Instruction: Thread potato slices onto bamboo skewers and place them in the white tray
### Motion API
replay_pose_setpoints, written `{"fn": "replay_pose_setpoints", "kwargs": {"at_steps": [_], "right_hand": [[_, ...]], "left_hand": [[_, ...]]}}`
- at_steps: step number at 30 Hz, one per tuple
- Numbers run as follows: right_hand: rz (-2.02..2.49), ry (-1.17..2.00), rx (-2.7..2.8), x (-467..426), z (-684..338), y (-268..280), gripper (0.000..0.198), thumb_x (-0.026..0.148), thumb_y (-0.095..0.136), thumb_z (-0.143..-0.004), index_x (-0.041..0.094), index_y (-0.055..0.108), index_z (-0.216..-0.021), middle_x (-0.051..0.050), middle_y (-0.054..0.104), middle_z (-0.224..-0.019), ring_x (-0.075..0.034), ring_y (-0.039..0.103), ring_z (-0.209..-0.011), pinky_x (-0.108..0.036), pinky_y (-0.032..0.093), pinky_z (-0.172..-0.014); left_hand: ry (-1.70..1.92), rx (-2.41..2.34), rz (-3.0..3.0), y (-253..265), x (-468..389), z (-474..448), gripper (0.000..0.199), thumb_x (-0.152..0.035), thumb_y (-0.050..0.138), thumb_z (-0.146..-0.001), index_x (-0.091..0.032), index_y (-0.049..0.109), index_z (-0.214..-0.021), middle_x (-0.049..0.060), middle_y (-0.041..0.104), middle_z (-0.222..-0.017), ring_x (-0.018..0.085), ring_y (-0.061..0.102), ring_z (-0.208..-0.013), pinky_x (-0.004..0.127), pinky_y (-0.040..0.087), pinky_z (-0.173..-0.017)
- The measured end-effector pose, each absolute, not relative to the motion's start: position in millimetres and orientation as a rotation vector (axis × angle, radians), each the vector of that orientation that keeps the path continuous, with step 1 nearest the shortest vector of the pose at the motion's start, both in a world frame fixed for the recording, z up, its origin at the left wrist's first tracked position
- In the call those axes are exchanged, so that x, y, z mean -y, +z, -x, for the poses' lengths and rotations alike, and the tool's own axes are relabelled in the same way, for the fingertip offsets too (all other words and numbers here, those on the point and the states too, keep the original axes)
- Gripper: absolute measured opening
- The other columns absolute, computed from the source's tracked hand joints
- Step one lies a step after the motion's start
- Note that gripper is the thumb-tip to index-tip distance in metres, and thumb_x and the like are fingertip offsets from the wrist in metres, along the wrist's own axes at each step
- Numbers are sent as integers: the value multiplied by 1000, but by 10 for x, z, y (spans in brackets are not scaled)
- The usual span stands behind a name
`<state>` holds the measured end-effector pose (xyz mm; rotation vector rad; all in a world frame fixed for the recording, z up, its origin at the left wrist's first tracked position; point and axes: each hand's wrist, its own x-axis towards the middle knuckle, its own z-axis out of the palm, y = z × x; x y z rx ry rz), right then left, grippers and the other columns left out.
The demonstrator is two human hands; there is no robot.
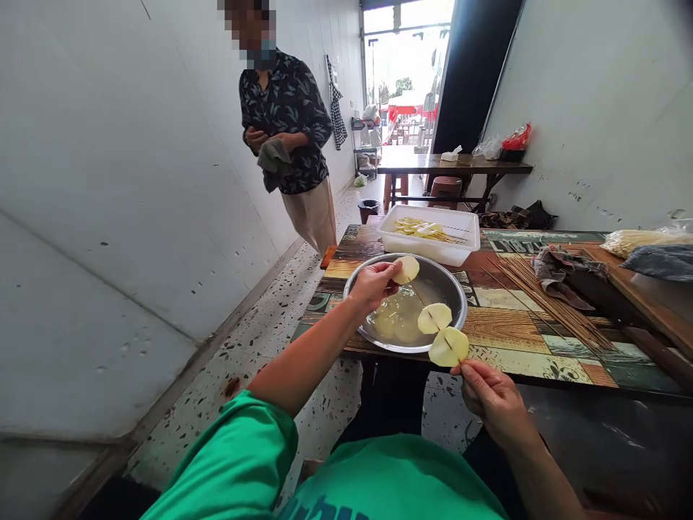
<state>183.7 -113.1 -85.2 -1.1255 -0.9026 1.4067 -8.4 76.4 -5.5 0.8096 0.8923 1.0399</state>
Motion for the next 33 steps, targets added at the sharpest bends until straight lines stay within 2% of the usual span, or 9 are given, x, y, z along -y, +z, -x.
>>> {"fn": "replay_pose_setpoints", "kwargs": {"at_steps": [3,6,13,20,23,29,31,33], "right_hand": [[1166,1363,958,1151,-1846,-865,35,49,66,-83,15,62,-82,10,22,-52,-5,17,-45,-21,13,-42],[1231,1319,1010,1173,-1855,-860,38,52,66,-82,14,63,-83,10,22,-53,-5,18,-45,-21,13,-43],[1309,1254,1012,1184,-1900,-1019,46,58,63,-82,12,67,-91,8,22,-55,-6,20,-46,-23,16,-44],[1360,1144,1007,1175,-1931,-1133,44,56,64,-81,13,67,-92,7,27,-55,-7,23,-48,-23,17,-45],[1301,1218,942,1161,-1962,-1085,41,54,69,-79,14,66,-87,8,26,-55,-6,23,-47,-22,17,-44],[1079,1576,801,1166,-1956,-918,42,57,71,-74,16,64,-74,13,17,-46,-3,12,-37,-19,17,-34],[1187,1417,880,1163,-1925,-916,42,58,68,-75,16,66,-74,12,22,-43,-4,17,-33,-20,21,-32],[1325,1083,960,1150,-1902,-944,38,55,70,-73,17,70,-75,6,39,-43,-10,37,-35,-24,34,-35]], "left_hand": [[1039,-899,-755,-78,-731,23,31,-33,83,-65,-12,62,-74,3,63,-67,9,57,-54,23,47,-52],[977,-876,-656,-73,-708,-16,29,-30,82,-67,-11,63,-76,4,63,-68,8,55,-54,21,44,-49],[982,-850,-494,-42,-691,-31,7,-11,67,-80,-9,62,-76,5,63,-69,9,55,-54,19,42,-46],[971,-907,-545,37,-663,-25,6,-4,66,-78,-9,63,-78,6,63,-69,10,56,-55,19,43,-46],[956,-911,-584,71,-654,-11,7,-2,62,-80,-8,63,-77,6,63,-68,10,57,-56,20,45,-48],[916,-830,-680,128,-669,37,6,-2,64,-77,-7,66,-79,7,65,-71,9,58,-58,18,43,-47],[923,-821,-673,147,-675,47,6,-1,66,-76,-8,66,-78,6,65,-71,9,59,-58,18,44,-47],[926,-808,-671,167,-676,55,7,-1,66,-76,-7,66,-78,6,64,-70,9,58,-57,17,44,-47]]}}
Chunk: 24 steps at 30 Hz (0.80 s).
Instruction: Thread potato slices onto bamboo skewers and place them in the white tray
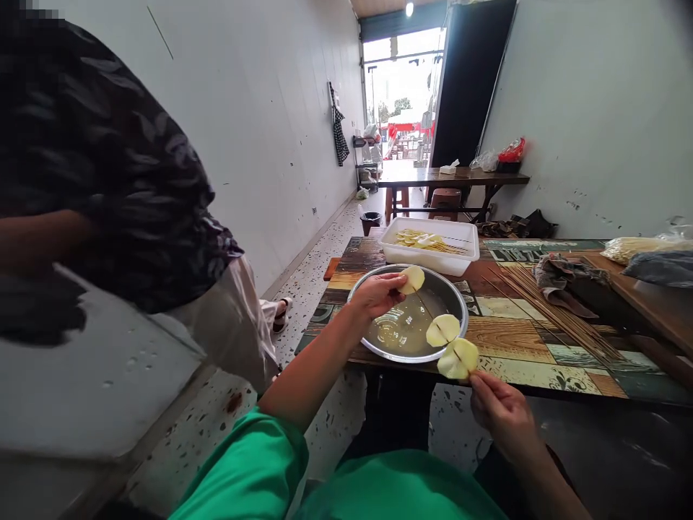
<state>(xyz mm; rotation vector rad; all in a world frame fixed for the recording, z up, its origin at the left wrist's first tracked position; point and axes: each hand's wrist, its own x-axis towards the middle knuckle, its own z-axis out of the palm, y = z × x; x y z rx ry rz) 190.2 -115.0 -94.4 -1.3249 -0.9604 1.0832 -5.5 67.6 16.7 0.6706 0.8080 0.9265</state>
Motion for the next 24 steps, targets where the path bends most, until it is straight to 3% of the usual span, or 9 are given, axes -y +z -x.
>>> {"fn": "replay_pose_setpoints", "kwargs": {"at_steps": [2,4,6,8,11,13,18,24], "right_hand": [[1390,756,983,1131,-1905,-972,33,50,77,-66,19,73,-75,-3,60,-56,-20,59,-54,-30,49,-50],[1390,619,986,1113,-1929,-968,29,45,80,-61,20,74,-74,-6,68,-67,-24,65,-69,-33,53,-64],[1339,786,970,1101,-1962,-922,27,45,78,-66,21,72,-76,-2,60,-56,-18,59,-54,-28,50,-52],[1243,1148,926,1091,-1981,-854,30,49,72,-74,20,69,-77,6,40,-44,-9,36,-35,-22,34,-35],[1107,1531,836,1085,-1957,-788,38,55,70,-75,18,65,-75,13,20,-44,-3,13,-33,-19,19,-30],[1111,1498,817,1096,-1910,-791,38,54,72,-74,17,66,-76,12,20,-45,-3,15,-35,-19,19,-33],[1336,908,899,1166,-1814,-798,32,49,77,-69,19,71,-80,2,46,-54,-10,39,-46,-22,29,-39],[1121,1543,760,1173,-1828,-637,39,53,75,-71,16,67,-77,12,20,-46,-3,14,-36,-19,16,-35]], "left_hand": [[929,-796,-673,189,-671,63,7,0,66,-75,-6,66,-78,6,64,-70,8,58,-56,17,44,-47],[932,-785,-680,210,-661,70,7,0,66,-75,-6,66,-78,5,64,-70,8,57,-56,16,43,-46],[942,-778,-691,230,-647,77,7,0,66,-75,-6,66,-77,5,64,-68,8,57,-55,16,43,-46],[938,-772,-708,248,-634,83,6,0,65,-76,-6,67,-77,5,64,-68,8,57,-56,16,43,-47],[932,-770,-719,262,-624,84,6,-1,66,-75,-6,67,-76,5,64,-68,8,57,-56,17,43,-47],[948,-766,-726,256,-625,80,6,-1,69,-72,-7,67,-74,5,64,-67,7,56,-55,17,42,-47],[1023,-767,-796,203,-630,71,11,-6,78,-65,-7,69,-71,4,65,-66,7,54,-55,19,41,-48],[1036,-754,-888,199,-619,97,22,-14,85,-56,-8,71,-72,4,66,-69,6,54,-58,20,43,-53]]}}
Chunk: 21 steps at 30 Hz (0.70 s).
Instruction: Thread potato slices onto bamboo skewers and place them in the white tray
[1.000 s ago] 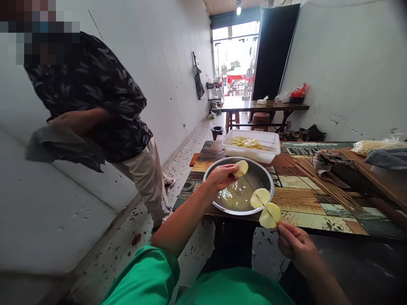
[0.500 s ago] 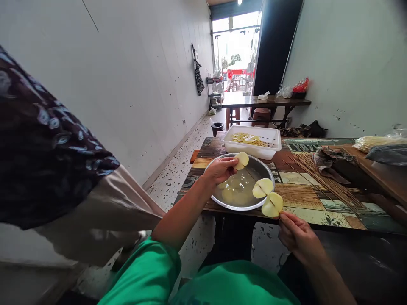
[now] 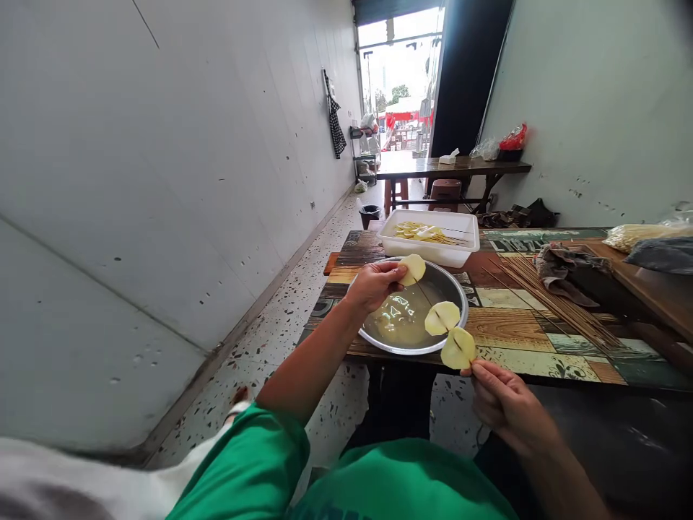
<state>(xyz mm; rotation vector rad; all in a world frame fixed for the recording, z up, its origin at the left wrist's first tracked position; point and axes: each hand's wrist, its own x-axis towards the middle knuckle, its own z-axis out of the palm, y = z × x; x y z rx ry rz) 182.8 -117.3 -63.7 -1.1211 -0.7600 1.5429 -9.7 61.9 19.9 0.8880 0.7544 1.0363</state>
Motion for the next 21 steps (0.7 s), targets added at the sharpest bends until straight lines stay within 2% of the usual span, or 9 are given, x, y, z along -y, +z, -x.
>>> {"fn": "replay_pose_setpoints", "kwargs": {"at_steps": [3,5,8,9,11,14,16,18,21], "right_hand": [[1193,1395,817,1179,-1796,-683,40,54,73,-72,15,69,-80,12,23,-44,-4,18,-35,-18,19,-34],[1330,1017,929,1191,-1748,-758,37,54,71,-73,18,71,-80,6,39,-45,-8,35,-37,-21,30,-36],[1429,481,1018,1214,-1679,-825,34,54,74,-67,20,72,-73,-7,65,-65,-20,61,-60,-30,49,-53],[1427,466,1021,1222,-1669,-819,34,53,75,-66,20,72,-72,-8,66,-67,-21,62,-62,-30,50,-56],[1389,754,988,1233,-1678,-763,34,53,73,-70,19,72,-74,-2,57,-54,-14,54,-48,-26,45,-46],[1174,1468,809,1232,-1746,-641,36,54,72,-73,18,69,-77,11,26,-43,-4,19,-32,-19,22,-30],[1062,1685,707,1224,-1781,-604,38,54,74,-71,17,67,-77,13,17,-44,-2,9,-33,-18,17,-30],[1122,1573,736,1219,-1778,-637,38,54,73,-71,17,68,-79,12,22,-44,-3,14,-33,-18,19,-31],[1387,925,932,1224,-1714,-772,35,52,72,-72,18,72,-80,2,49,-49,-12,46,-42,-23,38,-40]], "left_hand": [[1016,-742,-904,220,-614,97,22,-14,85,-56,-8,72,-73,5,67,-71,7,54,-58,20,42,-52],[1026,-748,-913,227,-606,84,19,-14,84,-58,-8,73,-72,5,67,-71,7,54,-58,21,42,-53],[1067,-774,-933,231,-586,58,16,-14,83,-60,-8,73,-72,5,67,-71,7,54,-60,21,42,-54],[1083,-783,-940,232,-580,51,16,-14,82,-60,-8,73,-71,5,67,-71,7,54,-60,21,42,-54],[1099,-794,-953,232,-572,48,16,-16,83,-60,-9,73,-72,4,68,-71,7,53,-60,21,41,-54],[1070,-783,-959,229,-572,64,19,-17,85,-57,-10,73,-70,4,67,-69,7,52,-59,20,41,-53],[1053,-771,-953,224,-572,79,22,-18,86,-55,-9,73,-70,4,66,-68,6,52,-58,20,41,-53],[1053,-767,-955,219,-566,86,24,-20,86,-55,-9,74,-72,4,66,-69,6,53,-58,20,42,-53],[1062,-768,-970,213,-548,73,24,-20,85,-56,-9,75,-75,4,67,-72,6,53,-59,20,44,-54]]}}
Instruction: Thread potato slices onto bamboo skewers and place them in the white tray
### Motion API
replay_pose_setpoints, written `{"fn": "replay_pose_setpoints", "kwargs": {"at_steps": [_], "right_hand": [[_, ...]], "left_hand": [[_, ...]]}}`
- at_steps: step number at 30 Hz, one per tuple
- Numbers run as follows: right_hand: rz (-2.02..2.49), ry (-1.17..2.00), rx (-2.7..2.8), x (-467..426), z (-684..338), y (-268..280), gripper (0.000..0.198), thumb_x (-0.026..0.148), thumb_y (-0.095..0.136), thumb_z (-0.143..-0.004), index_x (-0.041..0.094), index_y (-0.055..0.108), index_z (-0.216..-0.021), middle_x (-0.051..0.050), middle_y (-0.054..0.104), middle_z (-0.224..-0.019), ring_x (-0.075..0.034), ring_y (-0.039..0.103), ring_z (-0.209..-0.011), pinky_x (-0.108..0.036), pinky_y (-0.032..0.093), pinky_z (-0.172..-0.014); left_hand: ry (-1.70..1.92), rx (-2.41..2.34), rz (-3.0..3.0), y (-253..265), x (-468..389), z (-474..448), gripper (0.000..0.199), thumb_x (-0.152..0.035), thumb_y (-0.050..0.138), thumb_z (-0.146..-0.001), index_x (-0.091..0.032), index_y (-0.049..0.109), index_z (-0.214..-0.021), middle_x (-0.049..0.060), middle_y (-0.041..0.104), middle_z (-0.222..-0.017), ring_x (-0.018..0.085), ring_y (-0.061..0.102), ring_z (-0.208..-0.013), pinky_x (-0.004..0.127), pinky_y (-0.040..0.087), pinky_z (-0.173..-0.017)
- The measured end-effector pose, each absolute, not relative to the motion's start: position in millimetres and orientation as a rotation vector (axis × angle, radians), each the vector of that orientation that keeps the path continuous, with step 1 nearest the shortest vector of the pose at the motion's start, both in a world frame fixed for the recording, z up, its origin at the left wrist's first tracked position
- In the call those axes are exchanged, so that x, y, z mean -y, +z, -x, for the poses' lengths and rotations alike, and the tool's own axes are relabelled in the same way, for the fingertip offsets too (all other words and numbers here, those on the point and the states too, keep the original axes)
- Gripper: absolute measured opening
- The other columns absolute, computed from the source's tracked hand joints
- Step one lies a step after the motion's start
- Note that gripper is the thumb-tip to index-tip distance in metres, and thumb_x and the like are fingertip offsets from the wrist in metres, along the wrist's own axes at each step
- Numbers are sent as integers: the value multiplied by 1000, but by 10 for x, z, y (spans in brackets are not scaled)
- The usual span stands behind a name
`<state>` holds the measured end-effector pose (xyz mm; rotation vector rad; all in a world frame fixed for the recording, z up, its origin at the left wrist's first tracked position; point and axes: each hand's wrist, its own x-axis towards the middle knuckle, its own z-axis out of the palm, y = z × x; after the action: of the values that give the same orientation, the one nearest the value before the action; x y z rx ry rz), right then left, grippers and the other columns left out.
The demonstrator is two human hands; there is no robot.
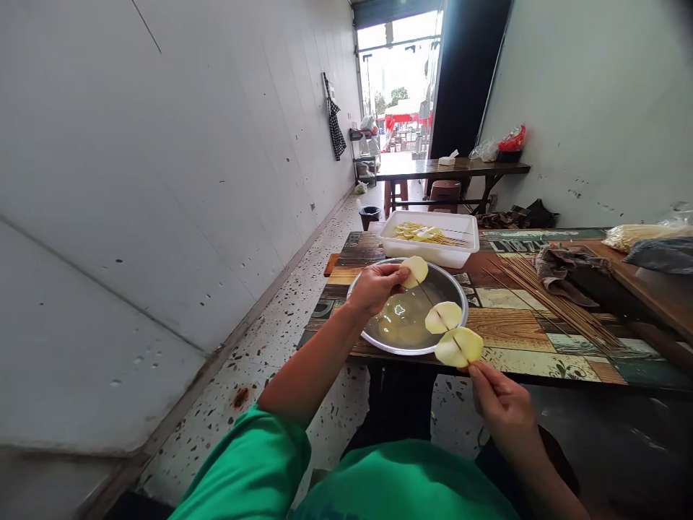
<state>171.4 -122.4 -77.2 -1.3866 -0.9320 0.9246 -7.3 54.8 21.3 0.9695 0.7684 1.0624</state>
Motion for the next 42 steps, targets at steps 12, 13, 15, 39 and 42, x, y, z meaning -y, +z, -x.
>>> {"fn": "replay_pose_setpoints", "kwargs": {"at_steps": [12,13,15,39,42], "right_hand": [[1029,1657,650,1195,-1750,-591,36,51,76,-70,17,67,-76,14,18,-44,-2,10,-33,-16,17,-29],[1088,1540,699,1197,-1753,-600,35,51,74,-72,17,68,-79,13,21,-43,-3,15,-32,-17,19,-30],[1268,1146,880,1211,-1752,-645,31,48,70,-77,18,71,-83,7,37,-43,-7,35,-34,-20,33,-35],[1505,493,1073,1485,-1812,-869,25,41,75,-66,21,75,-80,-9,71,-75,-24,66,-68,-32,51,-60],[1362,1094,909,1496,-1839,-746,30,49,71,-75,20,72,-83,5,43,-45,-9,37,-36,-22,35,-37]], "left_hand": [[1036,-744,-961,190,-523,34,25,-20,87,-53,-9,74,-72,4,67,-69,7,54,-58,19,43,-52],[1052,-748,-954,186,-517,25,24,-20,86,-54,-9,74,-71,4,67,-69,7,54,-58,19,43,-52],[1091,-768,-932,176,-507,7,20,-18,85,-57,-9,74,-71,4,67,-69,7,53,-57,19,43,-51],[1193,-900,-1030,140,-333,-188,3,-14,75,-67,-12,74,-69,1,65,-63,5,48,-48,20,39,-46],[1154,-819,-960,161,-328,-172,9,-16,78,-64,-11,73,-70,2,65,-65,6,49,-52,19,38,-47]]}}
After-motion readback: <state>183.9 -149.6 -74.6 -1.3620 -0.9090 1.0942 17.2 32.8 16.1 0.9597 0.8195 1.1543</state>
